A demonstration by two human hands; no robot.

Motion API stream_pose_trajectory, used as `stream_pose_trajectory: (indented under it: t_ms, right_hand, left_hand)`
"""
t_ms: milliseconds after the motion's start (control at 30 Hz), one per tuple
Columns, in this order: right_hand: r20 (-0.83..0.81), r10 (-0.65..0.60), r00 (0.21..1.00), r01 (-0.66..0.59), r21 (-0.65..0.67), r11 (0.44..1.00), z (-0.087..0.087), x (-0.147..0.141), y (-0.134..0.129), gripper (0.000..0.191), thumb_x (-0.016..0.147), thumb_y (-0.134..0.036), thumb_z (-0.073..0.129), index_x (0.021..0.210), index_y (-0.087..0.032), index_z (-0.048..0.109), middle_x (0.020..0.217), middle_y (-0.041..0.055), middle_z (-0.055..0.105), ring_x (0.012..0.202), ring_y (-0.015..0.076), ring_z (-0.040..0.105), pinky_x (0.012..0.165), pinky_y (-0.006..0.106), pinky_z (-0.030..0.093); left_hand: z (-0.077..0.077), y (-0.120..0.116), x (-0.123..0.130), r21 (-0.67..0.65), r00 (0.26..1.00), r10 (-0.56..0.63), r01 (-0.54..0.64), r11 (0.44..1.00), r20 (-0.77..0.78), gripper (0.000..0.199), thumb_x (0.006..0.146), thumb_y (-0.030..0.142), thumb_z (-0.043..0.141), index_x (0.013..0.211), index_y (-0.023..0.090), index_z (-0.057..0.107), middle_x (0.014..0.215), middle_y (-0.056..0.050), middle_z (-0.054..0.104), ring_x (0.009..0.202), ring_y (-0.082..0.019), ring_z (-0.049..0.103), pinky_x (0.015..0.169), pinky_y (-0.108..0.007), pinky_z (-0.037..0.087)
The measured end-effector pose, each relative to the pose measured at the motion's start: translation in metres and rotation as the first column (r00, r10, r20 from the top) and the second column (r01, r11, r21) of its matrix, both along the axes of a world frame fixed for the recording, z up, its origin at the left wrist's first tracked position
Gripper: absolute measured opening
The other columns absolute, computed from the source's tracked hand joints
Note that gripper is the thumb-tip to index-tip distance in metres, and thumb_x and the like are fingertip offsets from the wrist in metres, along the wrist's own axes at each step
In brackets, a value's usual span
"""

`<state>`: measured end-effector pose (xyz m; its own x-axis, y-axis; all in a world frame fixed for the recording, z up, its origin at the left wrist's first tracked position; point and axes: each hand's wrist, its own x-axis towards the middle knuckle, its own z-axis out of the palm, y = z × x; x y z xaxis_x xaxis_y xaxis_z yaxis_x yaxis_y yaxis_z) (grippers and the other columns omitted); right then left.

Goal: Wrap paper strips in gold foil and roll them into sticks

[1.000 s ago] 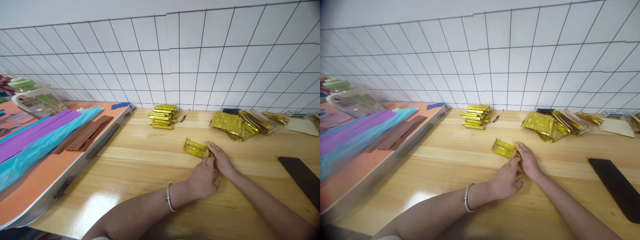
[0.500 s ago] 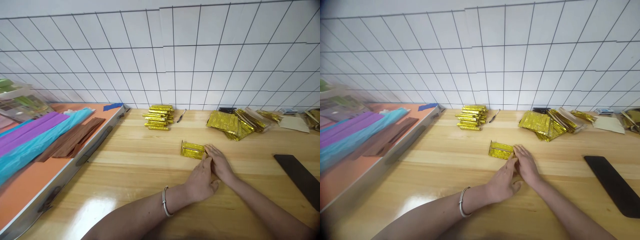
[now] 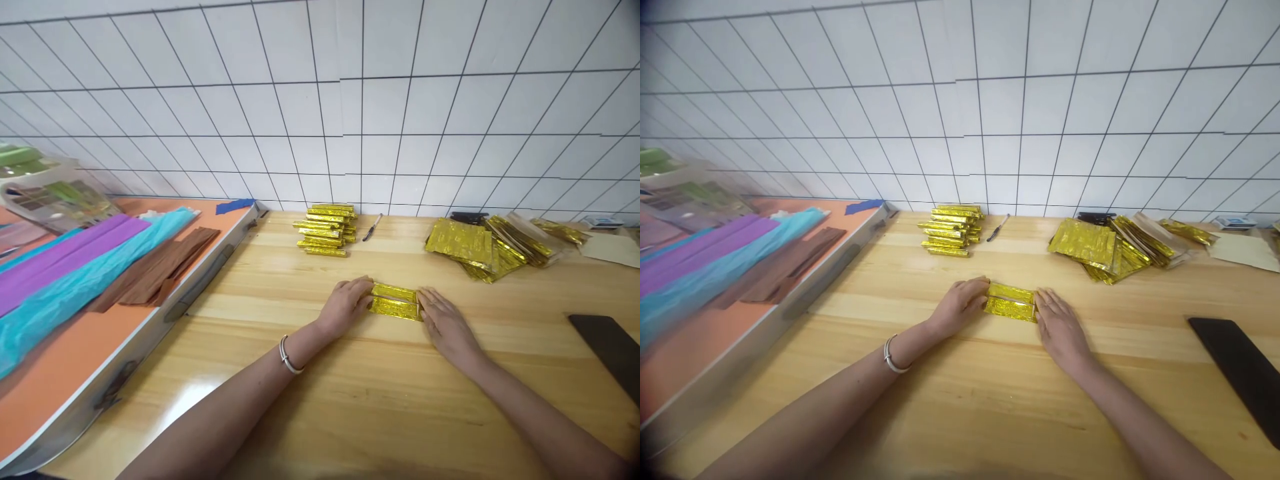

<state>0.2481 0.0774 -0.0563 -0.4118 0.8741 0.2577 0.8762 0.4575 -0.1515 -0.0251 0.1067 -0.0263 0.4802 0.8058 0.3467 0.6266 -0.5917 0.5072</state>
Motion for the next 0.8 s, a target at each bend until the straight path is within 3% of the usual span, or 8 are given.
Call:
stream_pose_trajectory:
  t_ms: [400,600,800]
  right_hand:
    - [0.107,0.013,0.994,-0.013,-0.004,1.0,0.004,-0.002,-0.001,0.049,0.091,-0.033,0.03,0.135,-0.012,0.036,0.142,0.0106,0.035,0.132,0.0241,0.025,0.106,0.044,0.027]
    - [0.122,0.099,0.988,-0.096,-0.024,0.995,0.007,0.006,0.031,0.05,0.091,-0.034,0.03,0.138,-0.017,0.031,0.142,0.0083,0.035,0.132,0.0225,0.026,0.103,0.043,0.032]
    - [0.158,0.163,0.974,-0.163,-0.015,0.986,0.009,0.009,0.048,0.05,0.091,-0.032,0.031,0.138,-0.016,0.031,0.143,0.0087,0.033,0.134,0.022,0.022,0.104,0.042,0.03]
  left_hand:
    - [-0.006,-0.006,-0.002,0.061,0.952,-0.102,0.124,0.99,-0.288,0.034,0.092,0.03,0.04,0.124,0.023,0.044,0.133,-0.005,0.047,0.127,-0.017,0.036,0.098,-0.035,0.033]
    - [-0.002,0.007,-0.003,0.11,0.917,-0.082,0.135,0.985,-0.389,0.037,0.092,0.034,0.038,0.127,0.021,0.043,0.131,-0.005,0.049,0.128,-0.018,0.036,0.1,-0.035,0.03]
    - [-0.001,0.016,-0.008,0.107,0.919,-0.132,0.183,0.977,-0.37,0.037,0.093,0.034,0.036,0.126,0.02,0.043,0.134,-0.006,0.046,0.128,-0.018,0.036,0.1,-0.034,0.03]
